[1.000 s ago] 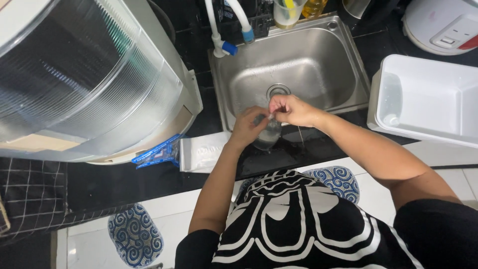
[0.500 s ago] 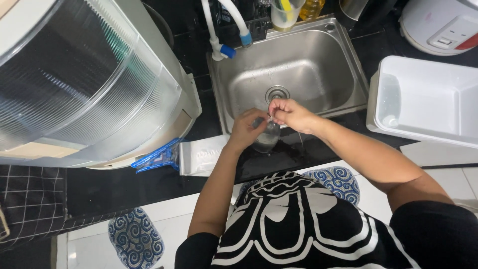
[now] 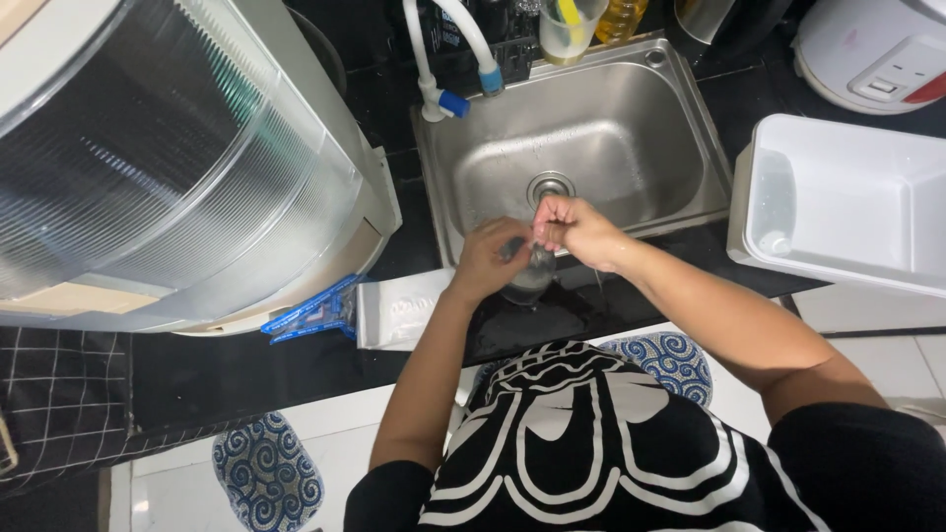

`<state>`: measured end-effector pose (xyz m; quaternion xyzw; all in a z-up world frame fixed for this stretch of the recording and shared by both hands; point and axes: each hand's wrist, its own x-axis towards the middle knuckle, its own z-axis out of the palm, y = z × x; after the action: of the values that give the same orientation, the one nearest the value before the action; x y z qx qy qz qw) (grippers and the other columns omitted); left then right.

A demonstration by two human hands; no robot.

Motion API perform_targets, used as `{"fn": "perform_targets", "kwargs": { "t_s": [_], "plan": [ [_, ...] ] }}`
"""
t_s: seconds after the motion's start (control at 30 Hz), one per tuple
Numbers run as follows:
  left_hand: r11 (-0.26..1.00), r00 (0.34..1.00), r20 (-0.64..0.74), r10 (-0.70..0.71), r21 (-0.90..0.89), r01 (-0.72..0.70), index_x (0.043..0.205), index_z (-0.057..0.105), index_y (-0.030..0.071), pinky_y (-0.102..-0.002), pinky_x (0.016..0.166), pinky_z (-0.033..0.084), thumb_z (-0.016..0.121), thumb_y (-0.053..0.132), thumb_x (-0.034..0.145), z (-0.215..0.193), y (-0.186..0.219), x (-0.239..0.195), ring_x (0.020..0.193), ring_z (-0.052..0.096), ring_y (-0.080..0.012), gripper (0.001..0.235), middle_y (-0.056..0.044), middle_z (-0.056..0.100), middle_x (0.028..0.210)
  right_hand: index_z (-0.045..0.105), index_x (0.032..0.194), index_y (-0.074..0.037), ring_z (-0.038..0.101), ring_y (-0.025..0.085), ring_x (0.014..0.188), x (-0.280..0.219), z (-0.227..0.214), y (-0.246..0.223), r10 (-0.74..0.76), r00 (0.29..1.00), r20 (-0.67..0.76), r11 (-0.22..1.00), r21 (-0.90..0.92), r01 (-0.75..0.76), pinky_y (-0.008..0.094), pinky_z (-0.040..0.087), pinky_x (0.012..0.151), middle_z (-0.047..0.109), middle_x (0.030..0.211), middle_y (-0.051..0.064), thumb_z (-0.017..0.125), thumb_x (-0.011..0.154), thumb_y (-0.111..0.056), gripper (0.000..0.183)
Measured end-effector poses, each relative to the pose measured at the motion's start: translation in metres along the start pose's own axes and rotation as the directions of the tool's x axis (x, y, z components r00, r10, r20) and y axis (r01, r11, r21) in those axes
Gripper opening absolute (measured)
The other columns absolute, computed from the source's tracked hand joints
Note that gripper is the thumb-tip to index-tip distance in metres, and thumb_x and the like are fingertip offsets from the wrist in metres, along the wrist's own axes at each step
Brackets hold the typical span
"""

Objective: Filling small plastic bags with water from a dispenser and tying them to create ice bags.

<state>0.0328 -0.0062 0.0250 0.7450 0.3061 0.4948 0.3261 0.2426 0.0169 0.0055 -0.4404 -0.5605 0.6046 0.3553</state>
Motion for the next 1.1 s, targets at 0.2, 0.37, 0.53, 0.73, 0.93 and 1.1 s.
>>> {"fn": "perform_targets", "kwargs": {
  "t_s": [0.2,0.37,0.53,0.73,0.93,1.1],
  "plan": [
    [0.998,0.999,-0.007,-0.047,0.029,0.048,0.092,0.070,0.010,-0.042,0.088,0.051,0.077,0.016,0.092,-0.004,0.016,0.003,0.089,0.072,-0.0296,0.008,-0.008,0.074,0.087,0.066,0.097,-0.001,0.067,0.015,0.062,-0.001,0.011,-0.009,-0.049,0.998,-0.029,0.986,-0.163,0.043,0.023,0.054,0.056,0.070,0.074,0.011,0.062,0.098,0.000,0.005],
    [0.980,0.981,-0.061,-0.185,0.063,0.188,0.095,0.069,0.011,-0.044,0.090,0.051,0.078,0.016,0.091,0.003,0.010,-0.005,0.091,0.070,-0.0320,0.011,-0.009,0.073,0.088,0.069,0.098,-0.006,0.065,0.012,0.064,-0.005,0.018,-0.028,-0.081,0.996,-0.048,0.956,-0.286,0.064,0.024,0.052,0.057,0.072,0.075,0.006,0.066,0.099,-0.008,0.004],
    [0.966,0.960,-0.133,-0.248,0.037,0.255,0.099,0.070,0.009,-0.043,0.092,0.050,0.075,0.012,0.093,0.002,0.015,-0.007,0.095,0.069,-0.0313,0.008,-0.010,0.071,0.091,0.067,0.093,-0.004,0.068,0.030,0.068,-0.019,0.043,-0.052,-0.329,0.940,-0.085,0.842,-0.476,0.252,0.038,0.054,0.063,0.069,0.076,0.014,0.064,0.098,-0.005,0.007],
    [0.952,0.951,-0.140,-0.276,0.095,0.291,0.100,0.070,0.013,-0.044,0.099,0.044,0.074,0.013,0.091,0.011,-0.003,-0.024,0.106,0.065,-0.0272,0.010,-0.005,0.068,0.101,0.064,0.090,-0.007,0.066,0.035,0.069,-0.026,0.061,-0.050,-0.582,0.813,-0.006,0.626,-0.641,0.444,0.039,0.053,0.061,0.064,0.077,0.013,0.061,0.102,-0.015,0.015],
    [0.947,0.953,-0.142,-0.269,0.141,0.288,0.100,0.073,0.009,-0.046,0.102,0.041,0.070,0.011,0.094,0.007,0.009,-0.031,0.110,0.062,-0.0293,0.008,-0.006,0.066,0.105,0.063,0.088,-0.008,0.066,0.036,0.068,-0.035,0.074,-0.052,-0.707,0.707,-0.037,0.596,-0.569,0.566,0.040,0.055,0.060,0.062,0.076,0.011,0.059,0.099,-0.007,0.011],
    [0.947,0.949,-0.090,-0.303,0.086,0.310,0.114,0.075,0.011,-0.059,0.116,0.023,0.063,0.015,0.098,0.007,0.024,-0.036,0.139,0.046,-0.0357,0.020,-0.009,0.064,0.128,0.062,0.085,-0.006,0.065,0.033,0.067,-0.040,0.084,-0.057,-0.769,0.636,-0.064,0.573,-0.511,0.641,0.037,0.055,0.064,0.062,0.076,0.009,0.058,0.096,-0.003,0.013]
  ]
}}
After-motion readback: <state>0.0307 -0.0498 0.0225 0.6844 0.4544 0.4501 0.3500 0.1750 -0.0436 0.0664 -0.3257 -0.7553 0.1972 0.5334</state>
